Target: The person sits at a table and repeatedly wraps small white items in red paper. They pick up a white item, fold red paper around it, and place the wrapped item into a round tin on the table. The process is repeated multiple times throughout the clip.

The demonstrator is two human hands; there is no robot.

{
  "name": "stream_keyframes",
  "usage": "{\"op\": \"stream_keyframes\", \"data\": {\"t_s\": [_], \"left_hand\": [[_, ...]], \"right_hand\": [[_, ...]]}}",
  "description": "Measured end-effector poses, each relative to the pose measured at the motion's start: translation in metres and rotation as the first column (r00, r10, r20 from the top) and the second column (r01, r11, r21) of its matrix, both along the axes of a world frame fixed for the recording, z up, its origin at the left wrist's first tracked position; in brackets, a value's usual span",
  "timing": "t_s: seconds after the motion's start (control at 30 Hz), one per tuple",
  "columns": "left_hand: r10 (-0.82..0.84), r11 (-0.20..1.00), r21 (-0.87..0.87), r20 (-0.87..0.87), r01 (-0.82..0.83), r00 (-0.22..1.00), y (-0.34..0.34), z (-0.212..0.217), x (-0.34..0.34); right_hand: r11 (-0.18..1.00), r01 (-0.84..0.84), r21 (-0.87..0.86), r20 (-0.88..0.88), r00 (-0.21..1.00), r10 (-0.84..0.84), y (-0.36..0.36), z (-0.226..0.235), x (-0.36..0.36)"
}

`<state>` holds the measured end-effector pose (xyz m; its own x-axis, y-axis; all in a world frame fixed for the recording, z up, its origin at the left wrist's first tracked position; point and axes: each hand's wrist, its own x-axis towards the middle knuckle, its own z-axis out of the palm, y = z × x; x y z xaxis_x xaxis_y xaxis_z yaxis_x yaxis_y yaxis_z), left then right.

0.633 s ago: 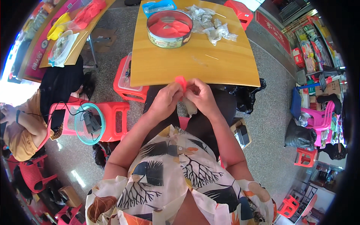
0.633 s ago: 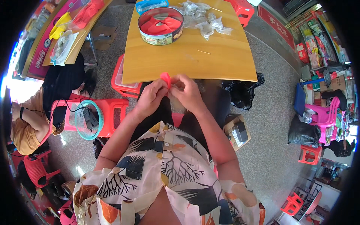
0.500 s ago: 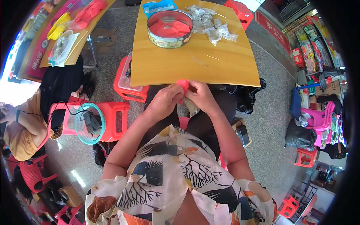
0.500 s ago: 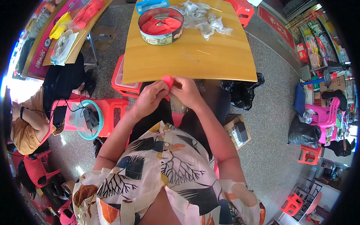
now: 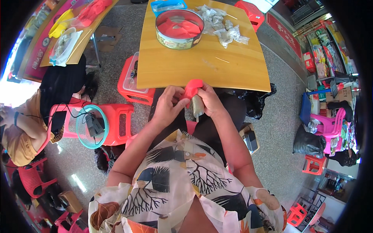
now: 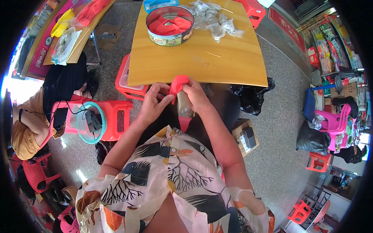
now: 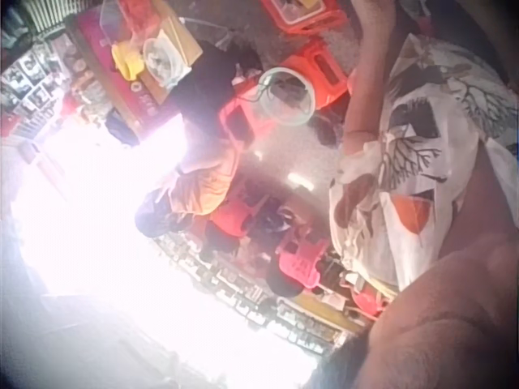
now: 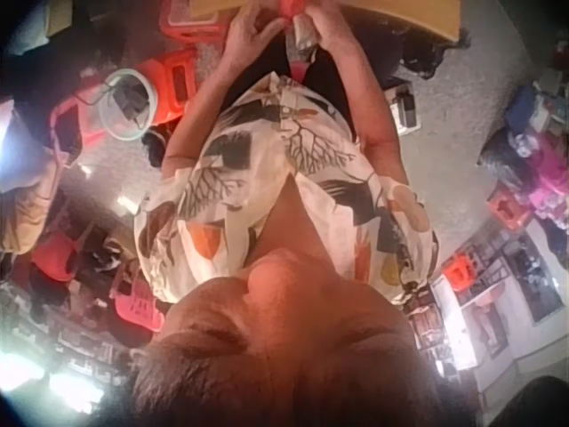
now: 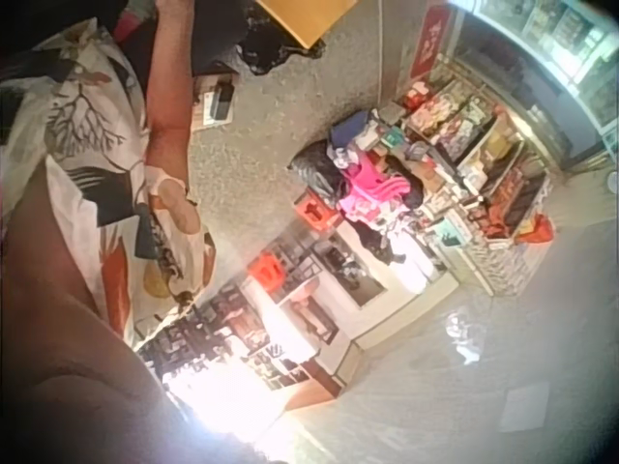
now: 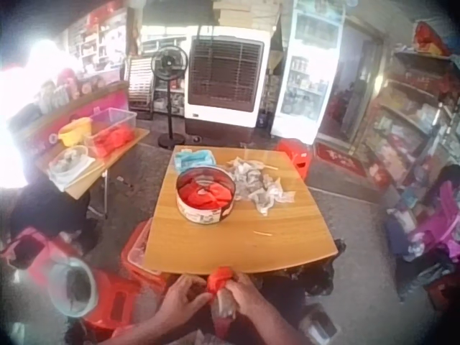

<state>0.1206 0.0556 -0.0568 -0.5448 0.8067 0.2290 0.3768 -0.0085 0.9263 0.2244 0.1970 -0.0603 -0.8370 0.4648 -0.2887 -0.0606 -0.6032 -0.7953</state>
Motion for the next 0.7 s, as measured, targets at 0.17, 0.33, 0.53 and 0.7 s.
{"op": "stream_keyframes", "data": {"t_s": [0.17,0.33,0.53,0.7], "left_hand": [[-0.048,0.998,-0.024,0.279,0.057,0.959,0.008,-0.019,0.007],[-0.106,0.993,0.012,0.479,0.114,0.871,0.004,-0.035,0.003],[-0.27,0.954,0.063,0.611,0.294,0.744,0.0,-0.044,0.009],[-0.303,0.931,0.069,0.694,0.359,0.653,0.0,-0.029,0.011]], "right_hand": [[1.0,0.022,-0.013,-0.001,1.0,-0.022,-0.008,-0.009,-0.003],[0.991,-0.135,-0.011,0.109,0.985,0.135,-0.01,-0.016,0.019],[0.968,-0.203,-0.147,0.003,0.979,0.206,0.007,-0.006,0.034],[0.954,-0.125,0.273,0.148,0.985,0.087,-0.006,0.007,0.032]]}}
